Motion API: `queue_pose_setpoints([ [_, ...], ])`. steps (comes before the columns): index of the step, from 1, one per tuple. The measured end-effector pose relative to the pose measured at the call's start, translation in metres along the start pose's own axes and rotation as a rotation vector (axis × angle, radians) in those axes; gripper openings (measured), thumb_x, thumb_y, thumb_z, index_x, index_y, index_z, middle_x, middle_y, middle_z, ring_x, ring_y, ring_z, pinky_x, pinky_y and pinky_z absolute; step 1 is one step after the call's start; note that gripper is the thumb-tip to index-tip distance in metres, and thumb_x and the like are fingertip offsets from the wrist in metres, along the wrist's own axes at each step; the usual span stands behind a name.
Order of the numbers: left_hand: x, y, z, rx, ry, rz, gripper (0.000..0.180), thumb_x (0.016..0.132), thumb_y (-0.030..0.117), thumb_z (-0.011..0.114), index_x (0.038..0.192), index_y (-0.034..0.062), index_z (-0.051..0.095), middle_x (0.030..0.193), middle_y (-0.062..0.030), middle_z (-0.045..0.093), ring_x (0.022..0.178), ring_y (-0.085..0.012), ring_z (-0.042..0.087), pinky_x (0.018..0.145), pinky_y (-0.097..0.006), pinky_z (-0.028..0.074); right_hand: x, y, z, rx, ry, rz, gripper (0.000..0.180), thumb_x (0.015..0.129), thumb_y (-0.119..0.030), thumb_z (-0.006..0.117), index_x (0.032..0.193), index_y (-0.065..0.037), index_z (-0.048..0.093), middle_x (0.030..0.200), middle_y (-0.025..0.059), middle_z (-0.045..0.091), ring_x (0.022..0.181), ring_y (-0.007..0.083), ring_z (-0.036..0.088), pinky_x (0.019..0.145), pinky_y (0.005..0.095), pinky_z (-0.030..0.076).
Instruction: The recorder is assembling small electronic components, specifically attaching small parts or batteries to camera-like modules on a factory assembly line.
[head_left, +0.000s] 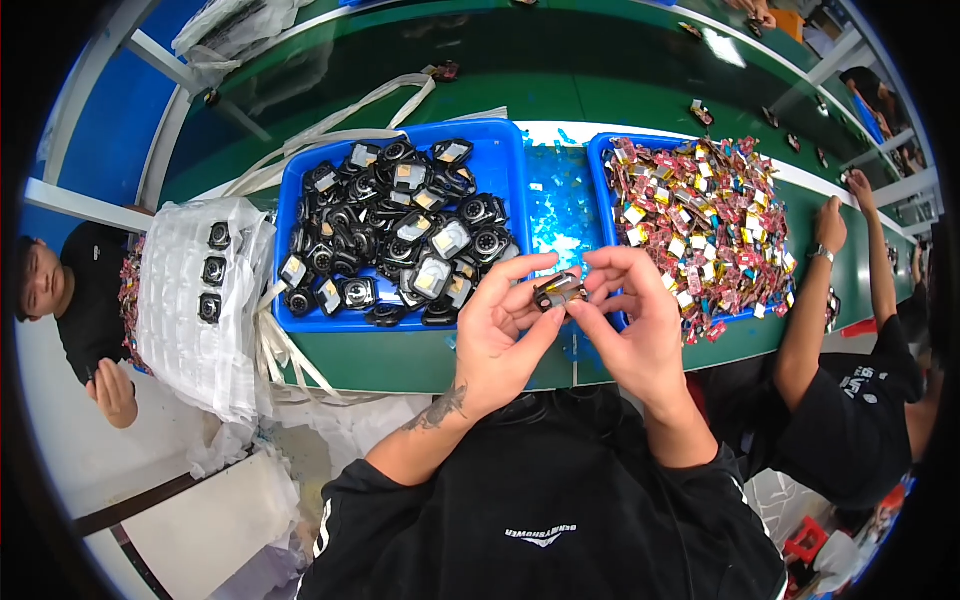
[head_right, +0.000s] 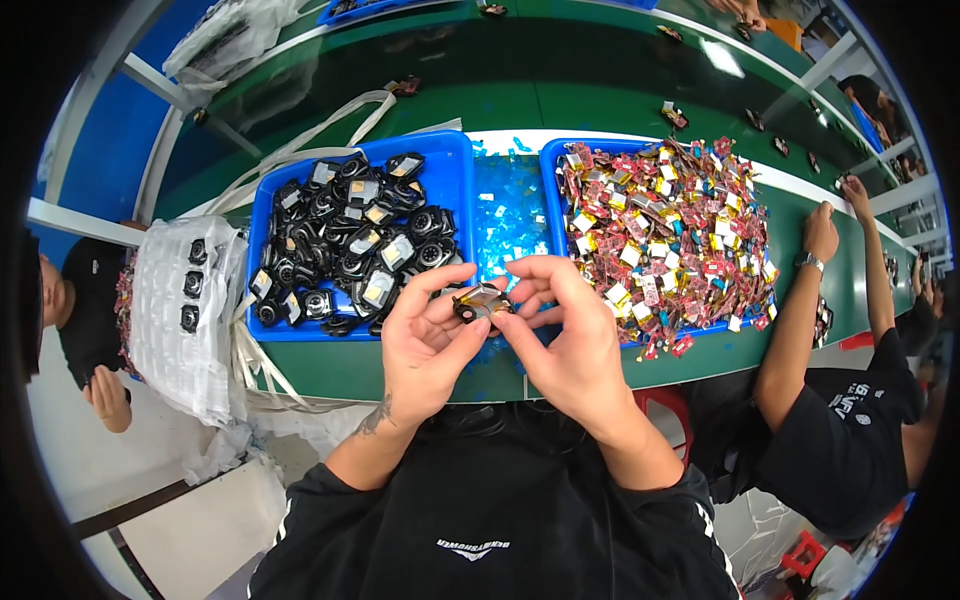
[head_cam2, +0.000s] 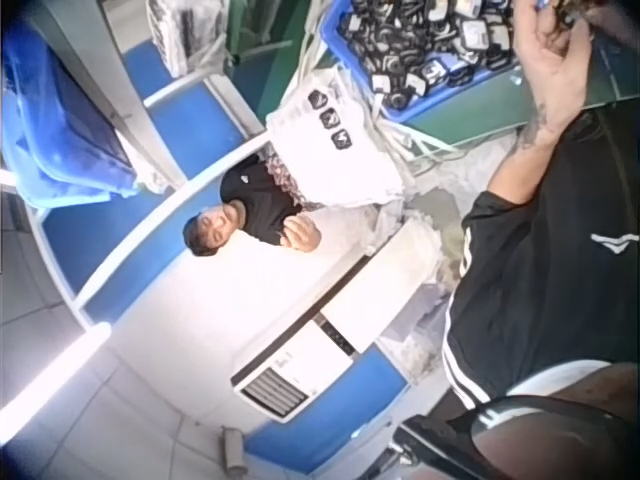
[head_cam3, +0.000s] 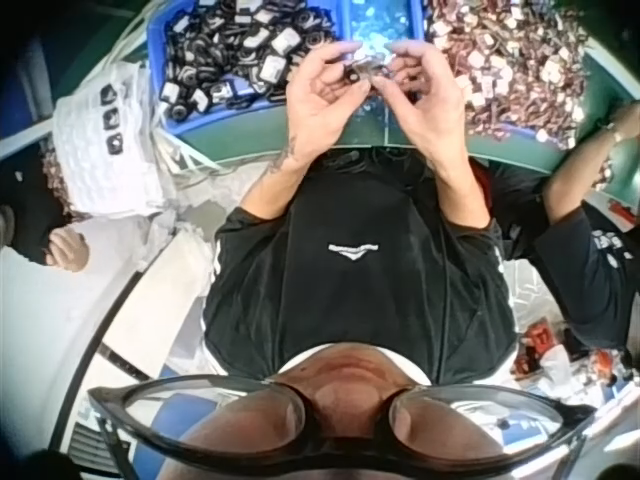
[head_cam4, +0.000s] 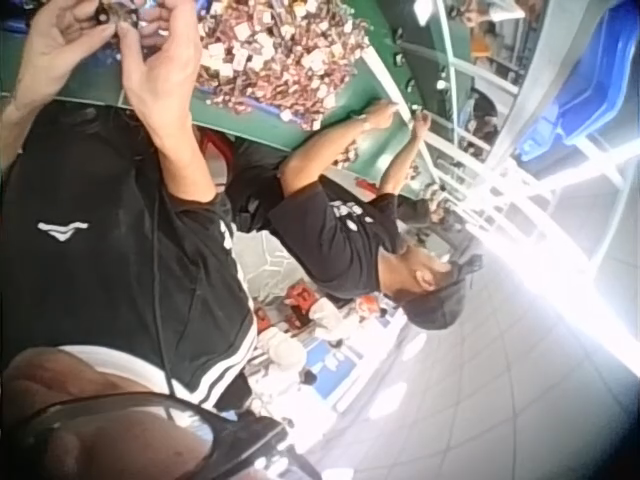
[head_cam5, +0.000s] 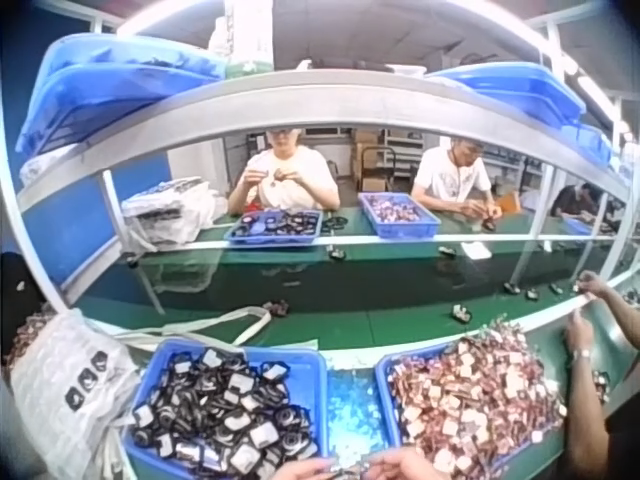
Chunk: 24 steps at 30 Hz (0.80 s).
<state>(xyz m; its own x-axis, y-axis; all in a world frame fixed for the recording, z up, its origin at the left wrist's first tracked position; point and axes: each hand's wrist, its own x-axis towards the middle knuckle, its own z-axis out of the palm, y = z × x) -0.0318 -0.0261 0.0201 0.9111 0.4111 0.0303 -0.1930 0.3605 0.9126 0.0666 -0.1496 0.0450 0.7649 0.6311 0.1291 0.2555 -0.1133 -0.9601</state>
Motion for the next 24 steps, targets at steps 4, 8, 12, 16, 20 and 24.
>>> queue_pose_setpoints([
  [4, -0.003, -0.005, -0.001, 0.004, 0.033, 0.020, 0.051, 0.088, -0.010, 0.056, 0.135, 0.0017, 0.040, 0.122, -0.0193, 0.060, 0.113, -0.0206, 0.060, 0.094, -0.030, 0.050, 0.001, 0.006, 0.004, -0.010, -0.057, -0.048, 0.038, 0.079, 0.005, 0.069, 0.115, -0.001, 0.057, 0.097, 0.0069, 0.063, 0.082, 0.0124, 0.062, 0.071, 0.0263, 0.055],
  [8, -0.002, 0.014, 0.003, 0.223, 0.111, 0.009, 0.056, 0.086, -0.009, 0.059, 0.137, -0.0020, 0.037, 0.137, -0.0213, 0.048, 0.115, -0.0213, 0.058, 0.096, -0.032, 0.049, 0.030, -0.006, -0.007, -0.208, -0.226, -0.123, 0.038, 0.080, 0.002, 0.069, 0.116, -0.002, 0.056, 0.087, 0.0053, 0.065, 0.079, 0.0135, 0.065, 0.072, 0.0286, 0.055],
  [12, -0.031, 0.101, -0.017, 0.856, 0.005, 0.701, 0.035, 0.081, -0.002, 0.066, 0.115, 0.0003, 0.057, 0.110, -0.0157, 0.061, 0.086, -0.0277, 0.067, 0.075, -0.034, 0.059, 0.174, 0.023, -0.032, -0.417, -0.190, -0.145, 0.034, 0.082, -0.007, 0.070, 0.112, -0.001, 0.056, 0.082, 0.0064, 0.064, 0.075, 0.0150, 0.066, 0.066, 0.0303, 0.052],
  [16, -0.071, 0.185, 0.004, 0.474, -0.365, 0.781, 0.031, 0.096, 0.035, 0.048, 0.109, 0.0070, 0.053, 0.109, -0.0119, 0.057, 0.090, -0.0380, 0.062, 0.075, -0.046, 0.053, 0.283, 0.074, -0.031, -0.111, -0.153, 0.342, 0.039, 0.081, -0.009, 0.074, 0.112, 0.002, 0.053, 0.086, 0.0074, 0.070, 0.074, 0.0153, 0.066, 0.069, 0.0274, 0.054],
  [20, -0.072, 0.203, 0.030, 0.529, -0.124, 0.726, 0.013, 0.094, 0.017, 0.049, 0.101, 0.0076, 0.045, 0.090, -0.0072, 0.054, 0.071, -0.0331, 0.062, 0.059, -0.038, 0.052, 0.302, 0.105, -0.037, -0.402, -0.116, 0.379, 0.049, 0.075, -0.007, 0.079, 0.117, 0.004, 0.057, 0.098, 0.0117, 0.067, 0.083, 0.0176, 0.067, 0.071, 0.0280, 0.056],
  [24, -0.074, 0.205, 0.009, 0.467, -0.274, 0.946, 0.022, 0.096, 0.023, 0.051, 0.115, 0.0127, 0.046, 0.096, -0.0065, 0.054, 0.076, -0.0323, 0.061, 0.063, -0.038, 0.052, 0.309, 0.099, -0.041, -0.521, -0.117, 0.359, 0.056, 0.070, -0.013, 0.083, 0.118, 0.003, 0.059, 0.106, 0.0150, 0.066, 0.090, 0.0235, 0.067, 0.076, 0.0318, 0.056],
])
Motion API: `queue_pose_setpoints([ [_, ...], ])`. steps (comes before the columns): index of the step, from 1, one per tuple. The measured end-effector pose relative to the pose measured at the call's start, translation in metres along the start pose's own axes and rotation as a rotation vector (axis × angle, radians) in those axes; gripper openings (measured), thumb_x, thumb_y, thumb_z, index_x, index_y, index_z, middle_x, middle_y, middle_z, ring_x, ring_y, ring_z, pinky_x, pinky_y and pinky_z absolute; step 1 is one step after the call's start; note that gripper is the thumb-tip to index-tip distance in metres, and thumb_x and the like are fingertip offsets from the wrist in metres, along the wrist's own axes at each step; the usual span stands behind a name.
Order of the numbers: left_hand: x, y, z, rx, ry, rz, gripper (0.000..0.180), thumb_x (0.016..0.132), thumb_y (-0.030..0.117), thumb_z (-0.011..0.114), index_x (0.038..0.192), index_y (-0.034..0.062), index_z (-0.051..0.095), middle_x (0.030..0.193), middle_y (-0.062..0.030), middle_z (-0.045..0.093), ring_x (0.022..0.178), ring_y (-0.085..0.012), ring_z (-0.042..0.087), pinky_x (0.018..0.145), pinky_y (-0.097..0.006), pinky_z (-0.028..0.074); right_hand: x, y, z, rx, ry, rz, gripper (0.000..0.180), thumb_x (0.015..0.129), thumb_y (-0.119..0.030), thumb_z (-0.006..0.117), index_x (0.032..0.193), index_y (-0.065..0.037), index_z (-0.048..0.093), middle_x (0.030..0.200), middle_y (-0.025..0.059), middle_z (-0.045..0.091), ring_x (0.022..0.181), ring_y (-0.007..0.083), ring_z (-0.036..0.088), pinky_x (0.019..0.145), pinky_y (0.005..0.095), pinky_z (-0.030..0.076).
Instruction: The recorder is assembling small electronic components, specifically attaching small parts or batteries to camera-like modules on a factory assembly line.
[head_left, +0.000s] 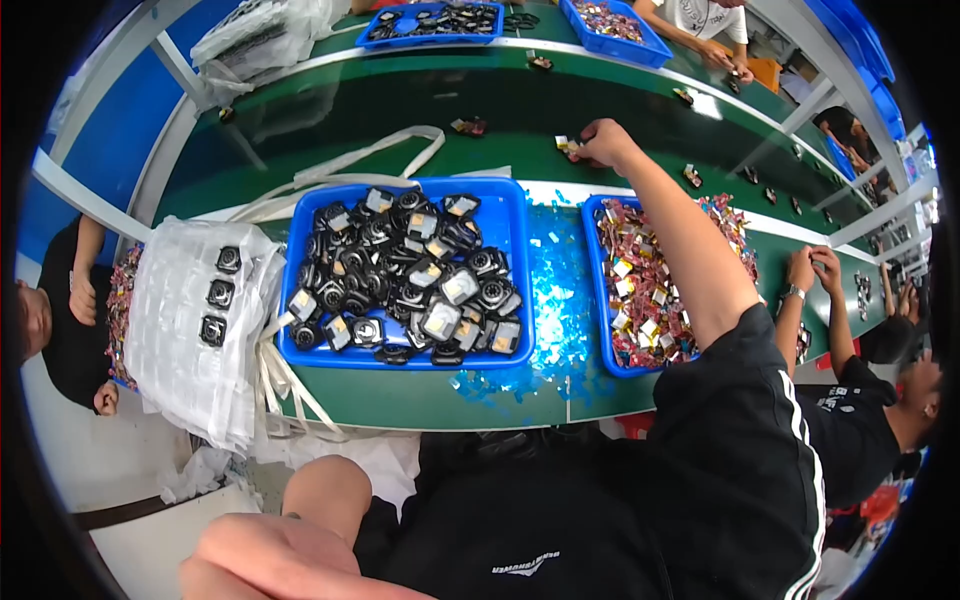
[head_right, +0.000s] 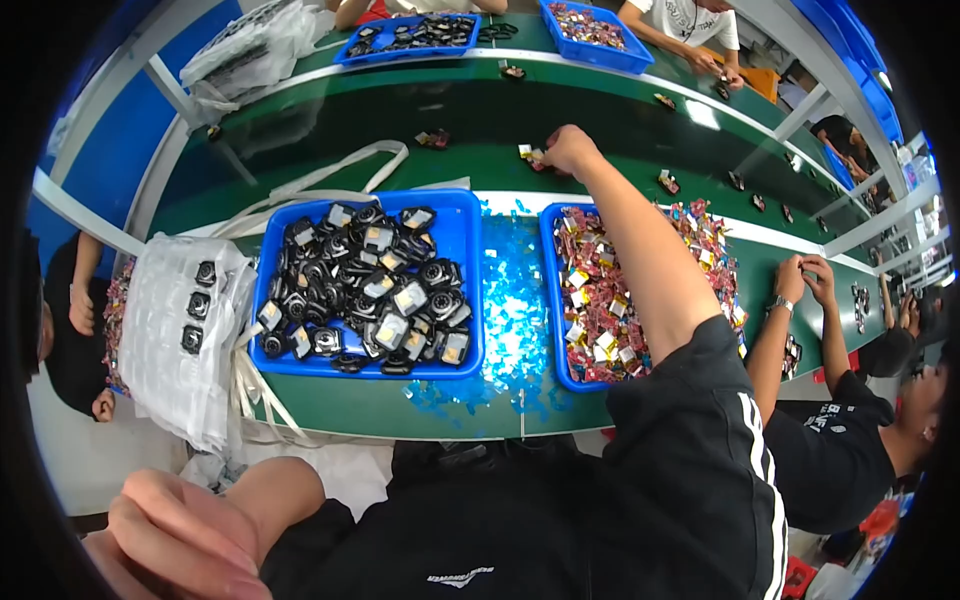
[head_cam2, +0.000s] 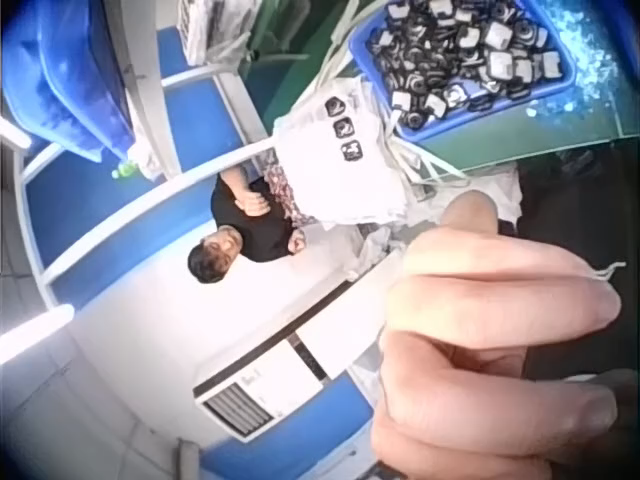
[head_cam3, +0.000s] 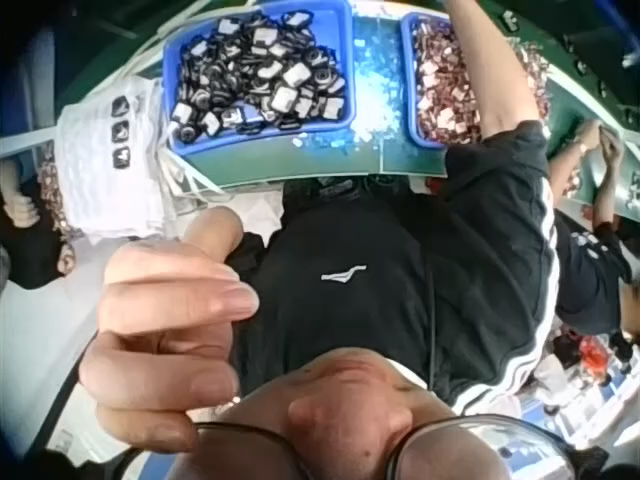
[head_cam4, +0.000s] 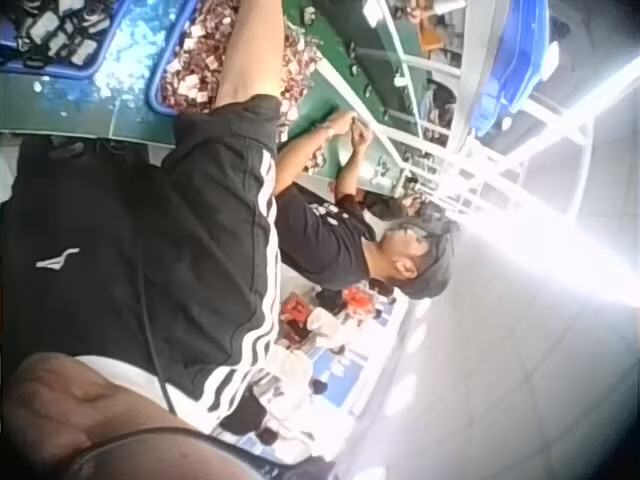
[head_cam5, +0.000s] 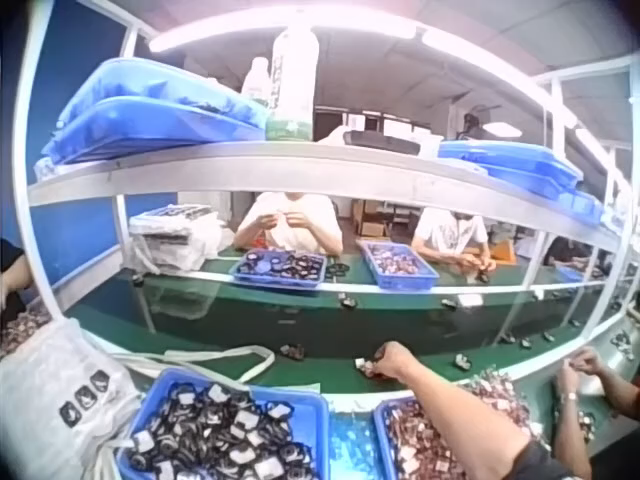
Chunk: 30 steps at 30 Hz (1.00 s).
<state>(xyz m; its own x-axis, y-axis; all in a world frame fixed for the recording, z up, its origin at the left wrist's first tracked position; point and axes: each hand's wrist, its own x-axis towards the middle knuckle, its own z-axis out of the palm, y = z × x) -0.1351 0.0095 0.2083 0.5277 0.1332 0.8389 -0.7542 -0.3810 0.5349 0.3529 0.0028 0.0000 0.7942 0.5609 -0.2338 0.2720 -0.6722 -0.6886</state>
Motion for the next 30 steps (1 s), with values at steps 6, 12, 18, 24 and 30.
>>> queue_pose_setpoints([
  [6, -0.006, -0.015, -0.012, 0.640, 0.069, 0.032, 0.018, 0.096, 0.025, 0.048, 0.097, 0.0069, 0.052, 0.079, -0.0051, 0.056, 0.058, -0.0184, 0.053, 0.049, -0.028, 0.039, -0.061, -0.038, 0.003, -0.326, 0.179, -0.301, 0.033, 0.080, -0.024, 0.072, 0.109, -0.010, 0.067, 0.111, 0.0150, 0.067, 0.102, 0.0325, 0.065, 0.086, 0.0409, 0.053],
  [12, -0.076, -0.109, -0.036, 0.489, 0.474, -0.102, 0.028, 0.091, 0.001, 0.051, 0.117, -0.0052, 0.057, 0.092, -0.0160, 0.061, 0.070, -0.0241, 0.059, 0.062, -0.032, 0.050, -0.211, -0.072, 0.081, -0.523, -0.263, -0.560, 0.027, 0.079, -0.024, 0.070, 0.103, -0.012, 0.068, 0.095, 0.0147, 0.068, 0.091, 0.0333, 0.067, 0.078, 0.0446, 0.054],
  [18, -0.125, -0.158, -0.006, 0.853, 0.215, -0.763, 0.036, 0.090, 0.004, 0.058, 0.126, 0.0007, 0.057, 0.117, -0.0103, 0.059, 0.098, -0.0164, 0.056, 0.074, -0.027, 0.048, -0.213, -0.066, 0.111, -0.187, -0.272, -0.606, 0.029, 0.078, -0.019, 0.072, 0.105, -0.010, 0.068, 0.109, 0.0193, 0.060, 0.109, 0.0365, 0.057, 0.091, 0.0449, 0.048],
  [24, -0.135, -0.182, 0.006, 1.065, -0.112, -0.699, 0.041, 0.082, 0.011, 0.067, 0.121, 0.0019, 0.061, 0.128, -0.0180, 0.053, 0.121, -0.0361, 0.046, 0.103, -0.045, 0.035, -0.218, -0.071, 0.115, -0.032, -0.045, -0.572, 0.022, 0.079, -0.016, 0.071, 0.096, -0.004, 0.064, 0.098, 0.0193, 0.063, 0.093, 0.0373, 0.063, 0.076, 0.0458, 0.053],
  [30, -0.115, -0.184, 0.018, 1.052, 0.034, -0.566, 0.038, 0.090, 0.013, 0.058, 0.125, -0.0011, 0.058, 0.127, -0.0179, 0.054, 0.122, -0.0349, 0.046, 0.104, -0.045, 0.034, -0.254, -0.050, 0.080, 0.569, 0.053, -0.483, 0.021, 0.086, -0.006, 0.064, 0.103, 0.001, 0.053, 0.073, 0.0069, 0.056, 0.059, 0.0155, 0.059, 0.053, 0.0275, 0.047],
])
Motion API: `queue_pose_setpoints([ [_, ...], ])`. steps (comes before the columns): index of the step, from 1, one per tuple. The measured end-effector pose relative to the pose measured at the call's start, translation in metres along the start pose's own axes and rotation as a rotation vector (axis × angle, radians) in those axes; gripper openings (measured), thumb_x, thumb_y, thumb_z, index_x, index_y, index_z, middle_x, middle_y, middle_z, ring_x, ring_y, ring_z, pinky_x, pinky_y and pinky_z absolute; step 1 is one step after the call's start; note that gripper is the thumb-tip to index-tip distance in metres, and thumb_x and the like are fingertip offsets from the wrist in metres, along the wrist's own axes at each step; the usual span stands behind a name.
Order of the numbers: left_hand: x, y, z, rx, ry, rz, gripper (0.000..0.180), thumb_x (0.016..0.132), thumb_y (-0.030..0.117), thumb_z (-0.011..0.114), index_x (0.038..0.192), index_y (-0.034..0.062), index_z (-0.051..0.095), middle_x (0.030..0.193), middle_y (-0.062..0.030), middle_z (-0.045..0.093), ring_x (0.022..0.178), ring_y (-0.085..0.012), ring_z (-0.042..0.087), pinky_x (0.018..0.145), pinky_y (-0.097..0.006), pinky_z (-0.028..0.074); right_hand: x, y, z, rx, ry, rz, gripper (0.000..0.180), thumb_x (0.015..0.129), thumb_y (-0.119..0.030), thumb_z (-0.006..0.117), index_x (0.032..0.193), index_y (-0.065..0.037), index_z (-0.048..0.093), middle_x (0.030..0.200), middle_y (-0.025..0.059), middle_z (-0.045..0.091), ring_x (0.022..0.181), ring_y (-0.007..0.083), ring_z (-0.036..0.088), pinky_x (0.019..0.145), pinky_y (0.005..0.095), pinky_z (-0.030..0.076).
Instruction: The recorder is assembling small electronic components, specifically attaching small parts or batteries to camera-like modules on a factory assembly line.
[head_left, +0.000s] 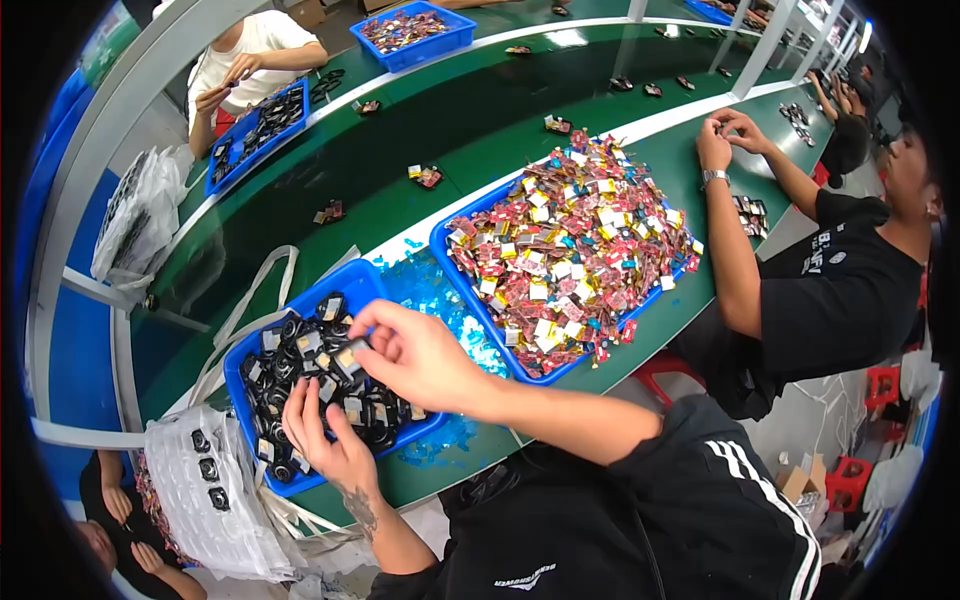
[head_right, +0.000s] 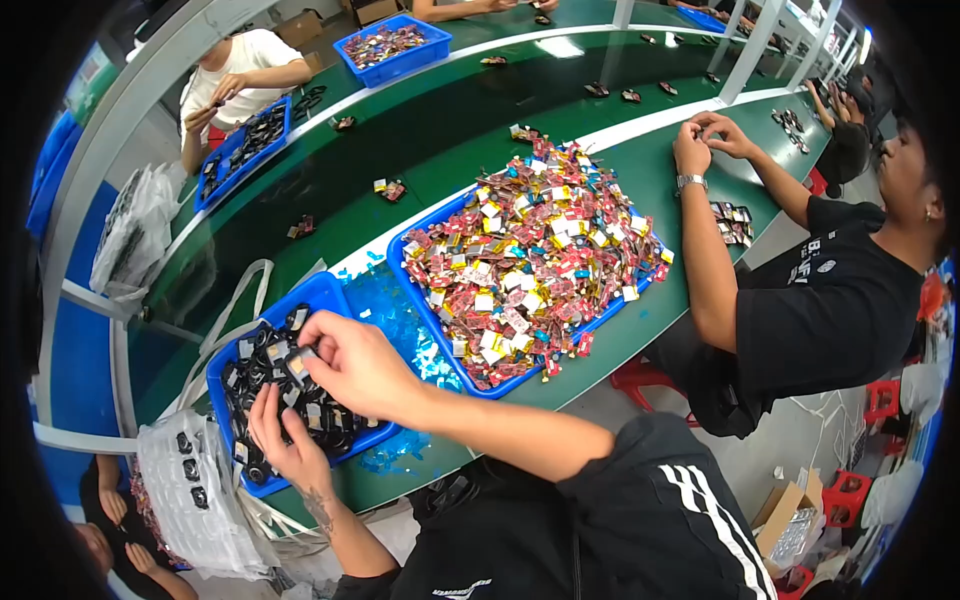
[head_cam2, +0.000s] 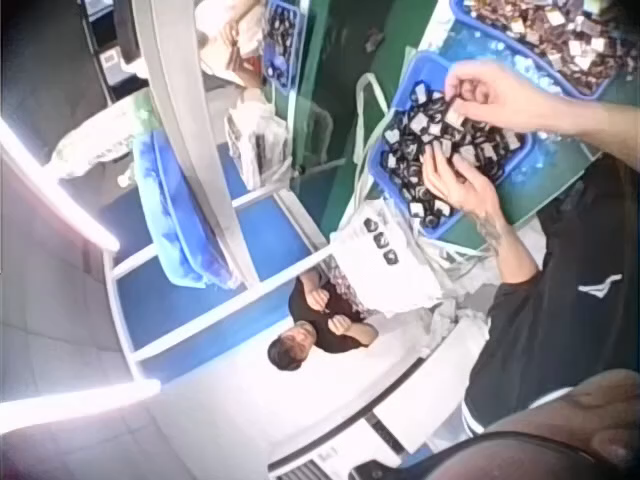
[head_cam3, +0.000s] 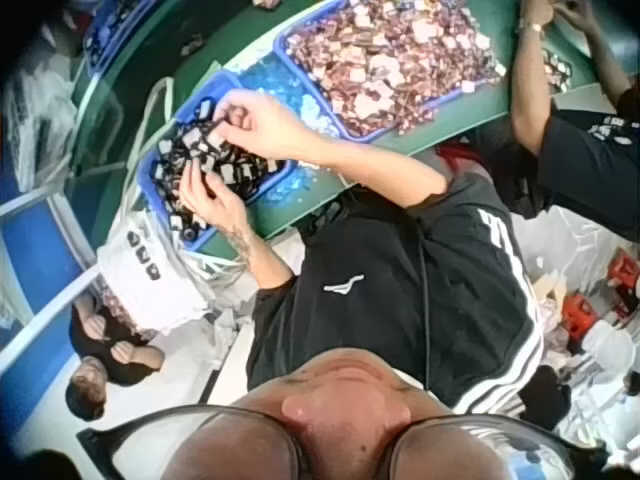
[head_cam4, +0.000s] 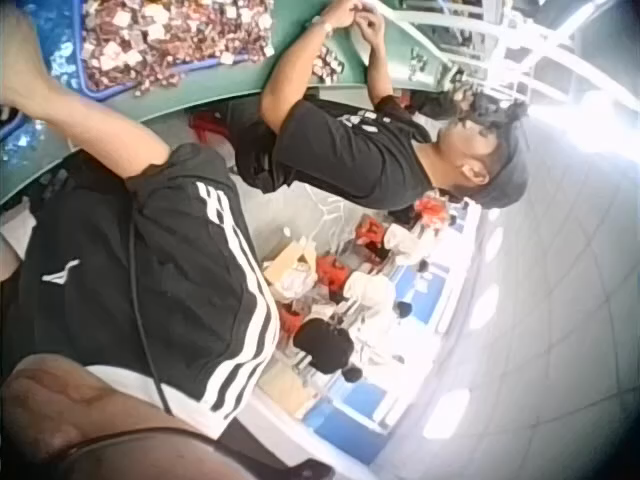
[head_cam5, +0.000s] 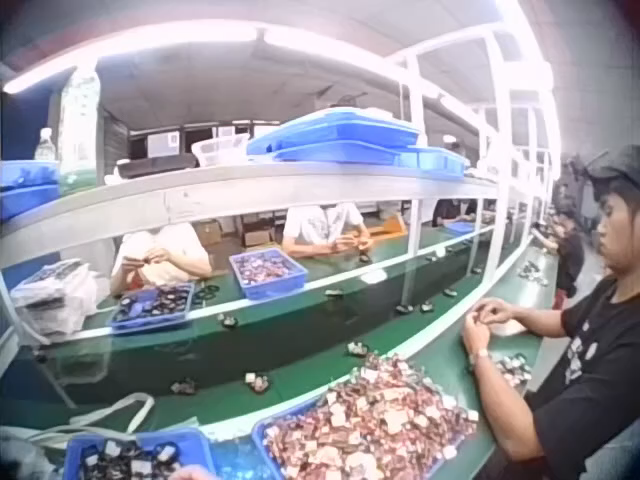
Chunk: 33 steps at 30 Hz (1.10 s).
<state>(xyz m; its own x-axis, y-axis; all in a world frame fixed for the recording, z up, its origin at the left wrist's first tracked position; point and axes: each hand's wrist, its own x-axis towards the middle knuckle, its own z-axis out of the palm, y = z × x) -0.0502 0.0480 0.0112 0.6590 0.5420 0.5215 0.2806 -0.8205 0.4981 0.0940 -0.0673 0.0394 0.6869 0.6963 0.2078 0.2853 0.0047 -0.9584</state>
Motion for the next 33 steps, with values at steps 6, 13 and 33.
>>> queue_pose_setpoints([
  [6, -0.027, 0.049, 0.032, -1.147, -0.064, -0.402, 0.043, 0.103, 0.021, 0.043, 0.134, -0.0086, 0.042, 0.127, -0.0200, 0.055, 0.111, -0.0231, 0.058, 0.095, -0.035, 0.048, -0.055, 0.011, 0.016, 0.602, 0.032, 0.108, 0.029, 0.092, -0.007, 0.063, 0.120, 0.000, 0.057, 0.105, 0.0081, 0.066, 0.084, 0.0082, 0.064, 0.070, 0.0233, 0.053],
  [13, -0.011, 0.054, 0.016, -1.373, -0.145, -0.612, 0.031, 0.100, 0.016, 0.049, 0.123, -0.0045, 0.050, 0.097, -0.0166, 0.066, 0.075, -0.0201, 0.066, 0.068, -0.032, 0.054, -0.122, 0.003, -0.103, -0.811, 0.507, -0.141, 0.026, 0.070, -0.009, 0.078, 0.093, -0.006, 0.068, 0.087, 0.0082, 0.061, 0.077, 0.0273, 0.060, 0.067, 0.0372, 0.048],
  [33, 0.020, 0.107, 0.014, -1.007, -0.632, 0.025, 0.016, 0.081, 0.009, 0.074, 0.095, 0.0025, 0.071, 0.091, -0.0109, 0.070, 0.091, -0.0252, 0.062, 0.087, -0.038, 0.047, -0.082, -0.056, -0.113, -0.001, 0.035, 0.049, 0.013, 0.078, 0.006, 0.071, 0.086, 0.001, 0.062, 0.084, 0.0064, 0.064, 0.071, 0.0107, 0.061, 0.063, 0.0253, 0.050],
])
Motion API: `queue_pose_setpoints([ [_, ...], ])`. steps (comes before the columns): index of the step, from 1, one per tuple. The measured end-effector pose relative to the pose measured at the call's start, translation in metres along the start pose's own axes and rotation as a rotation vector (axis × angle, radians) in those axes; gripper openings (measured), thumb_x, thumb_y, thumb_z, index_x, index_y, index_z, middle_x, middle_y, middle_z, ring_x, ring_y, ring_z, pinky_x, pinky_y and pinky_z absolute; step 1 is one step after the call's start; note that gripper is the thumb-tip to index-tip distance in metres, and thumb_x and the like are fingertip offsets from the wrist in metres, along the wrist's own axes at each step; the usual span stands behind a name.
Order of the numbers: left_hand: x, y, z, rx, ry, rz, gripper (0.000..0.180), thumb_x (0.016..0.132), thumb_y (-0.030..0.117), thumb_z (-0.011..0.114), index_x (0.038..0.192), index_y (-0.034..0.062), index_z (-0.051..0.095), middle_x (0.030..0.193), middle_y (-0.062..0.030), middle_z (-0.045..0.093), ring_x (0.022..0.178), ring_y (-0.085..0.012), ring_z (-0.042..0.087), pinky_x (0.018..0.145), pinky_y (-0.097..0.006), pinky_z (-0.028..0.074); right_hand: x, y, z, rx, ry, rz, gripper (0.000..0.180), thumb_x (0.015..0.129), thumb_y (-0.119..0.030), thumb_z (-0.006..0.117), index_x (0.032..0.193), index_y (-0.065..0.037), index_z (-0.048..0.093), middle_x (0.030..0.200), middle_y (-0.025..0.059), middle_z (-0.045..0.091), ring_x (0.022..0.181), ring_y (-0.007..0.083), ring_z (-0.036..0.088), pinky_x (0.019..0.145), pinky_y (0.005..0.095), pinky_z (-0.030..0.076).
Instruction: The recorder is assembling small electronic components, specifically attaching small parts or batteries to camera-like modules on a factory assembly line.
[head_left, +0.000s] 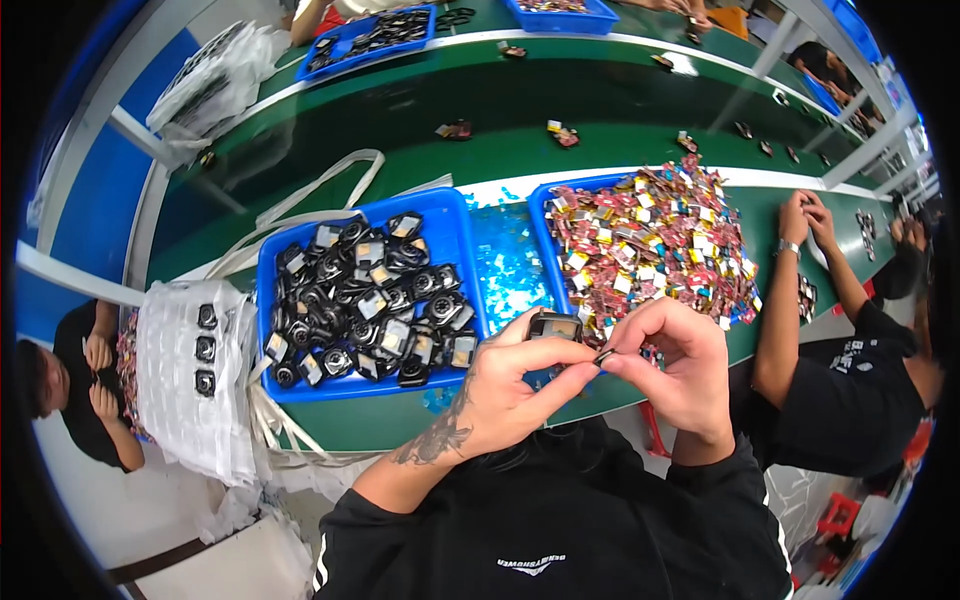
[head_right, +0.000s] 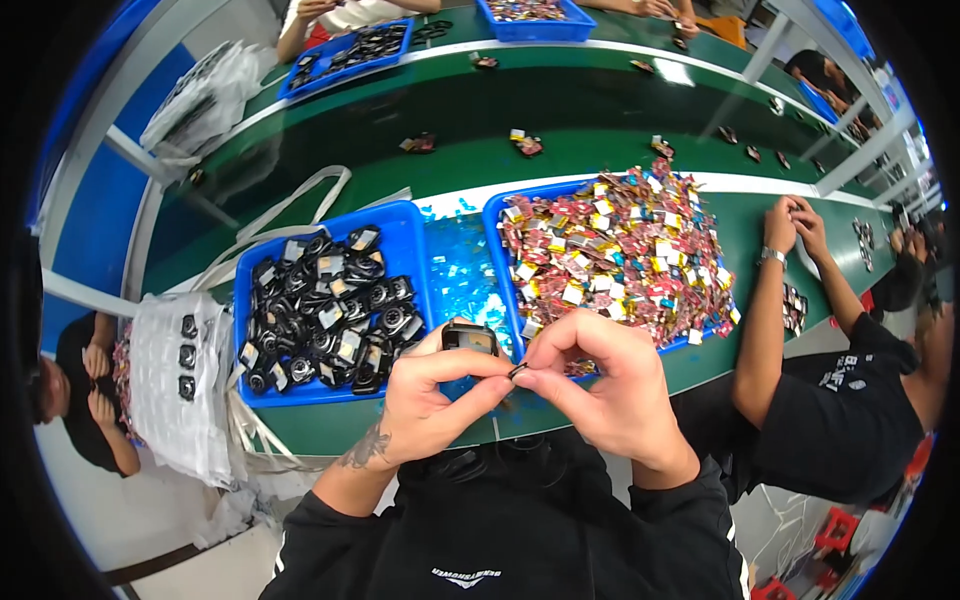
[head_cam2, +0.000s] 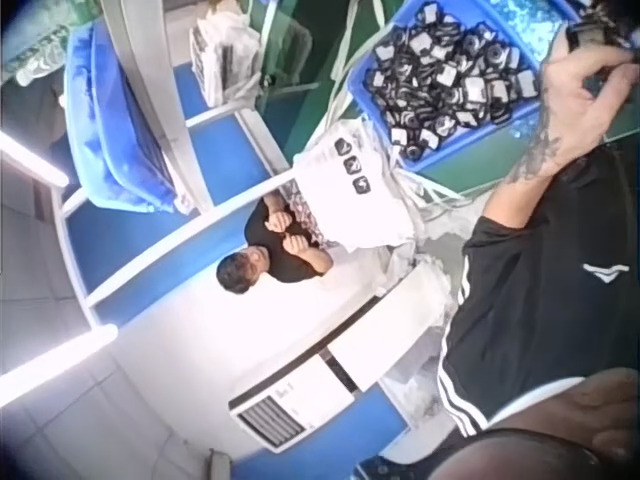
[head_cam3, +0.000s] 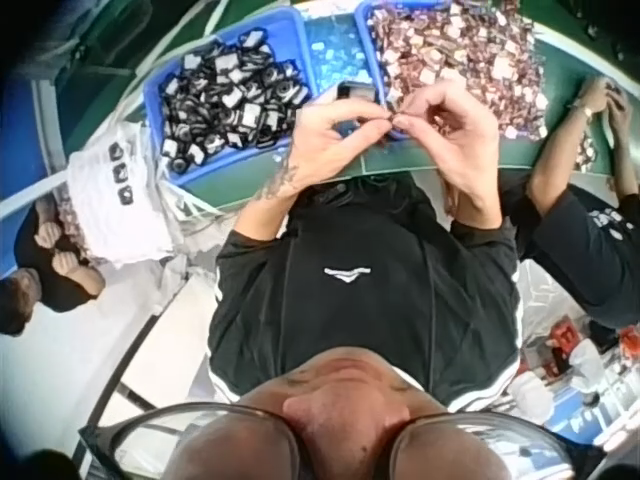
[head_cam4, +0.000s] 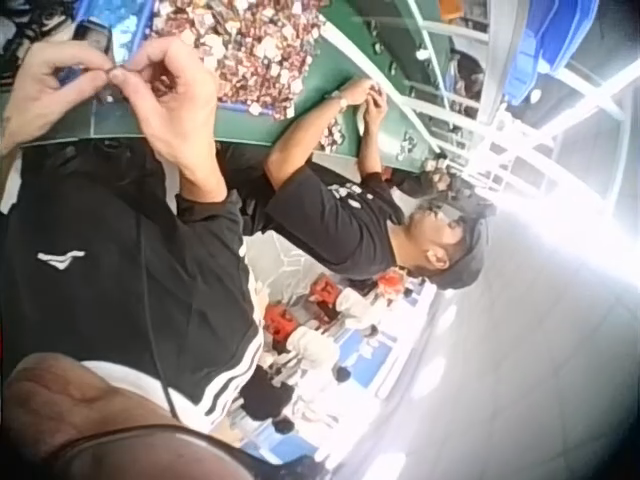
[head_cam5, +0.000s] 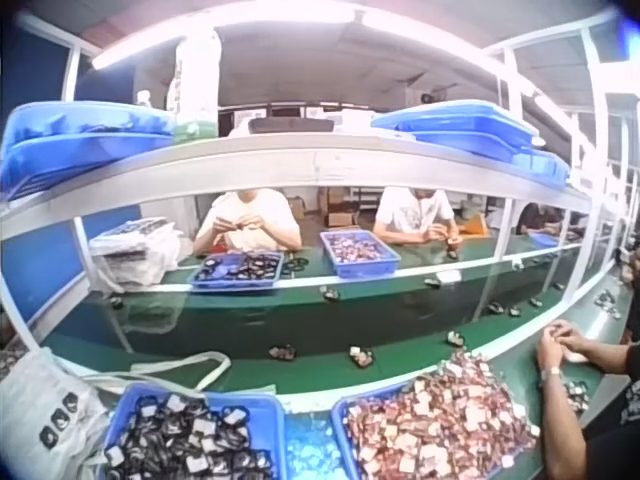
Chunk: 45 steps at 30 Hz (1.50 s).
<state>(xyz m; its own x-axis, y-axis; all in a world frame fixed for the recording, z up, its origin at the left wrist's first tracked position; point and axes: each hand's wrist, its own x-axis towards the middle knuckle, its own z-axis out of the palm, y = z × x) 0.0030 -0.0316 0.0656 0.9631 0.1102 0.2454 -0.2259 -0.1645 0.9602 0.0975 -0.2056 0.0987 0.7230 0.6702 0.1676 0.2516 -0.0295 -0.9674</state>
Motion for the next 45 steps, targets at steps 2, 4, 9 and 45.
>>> queue_pose_setpoints([
  [2, -0.006, -0.001, -0.001, 0.013, 0.078, -0.006, 0.015, 0.080, 0.007, 0.074, 0.094, 0.0024, 0.072, 0.090, -0.0111, 0.070, 0.091, -0.0250, 0.062, 0.085, -0.037, 0.047, 0.003, 0.004, 0.008, 0.058, -0.002, 0.003, 0.013, 0.079, 0.006, 0.072, 0.083, 0.001, 0.060, 0.080, 0.0047, 0.064, 0.070, 0.0077, 0.061, 0.061, 0.0219, 0.050],
  [4, -0.013, -0.004, -0.002, 0.056, 0.189, -0.005, 0.013, 0.079, 0.005, 0.074, 0.092, 0.0018, 0.073, 0.089, -0.0116, 0.070, 0.089, -0.0234, 0.062, 0.081, -0.034, 0.049, 0.007, 0.008, 0.018, 0.068, -0.005, 0.019, 0.013, 0.079, 0.006, 0.072, 0.083, 0.001, 0.060, 0.081, 0.0050, 0.063, 0.070, 0.0077, 0.061, 0.061, 0.0217, 0.050],
  [9, -0.024, -0.012, -0.002, 0.025, 0.358, -0.046, 0.014, 0.077, 0.002, 0.074, 0.091, 0.0003, 0.073, 0.089, -0.0130, 0.069, 0.087, -0.0204, 0.063, 0.079, -0.032, 0.050, 0.015, 0.011, 0.043, -0.162, 0.084, -0.121, 0.014, 0.075, 0.005, 0.074, 0.081, 0.000, 0.062, 0.093, 0.0097, 0.060, 0.073, 0.0130, 0.062, 0.060, 0.0239, 0.049],
  [45, -0.039, -0.033, -0.004, -0.452, 0.341, -0.088, 0.037, 0.099, 0.001, 0.043, 0.136, -0.0027, 0.045, 0.125, -0.0111, 0.053, 0.111, -0.0153, 0.054, 0.094, -0.029, 0.045, 0.017, 0.022, 0.071, -0.239, 0.024, -0.117, 0.013, 0.078, 0.005, 0.069, 0.090, 0.001, 0.068, 0.081, 0.0119, 0.067, 0.069, 0.0211, 0.067, 0.059, 0.0292, 0.052],
])
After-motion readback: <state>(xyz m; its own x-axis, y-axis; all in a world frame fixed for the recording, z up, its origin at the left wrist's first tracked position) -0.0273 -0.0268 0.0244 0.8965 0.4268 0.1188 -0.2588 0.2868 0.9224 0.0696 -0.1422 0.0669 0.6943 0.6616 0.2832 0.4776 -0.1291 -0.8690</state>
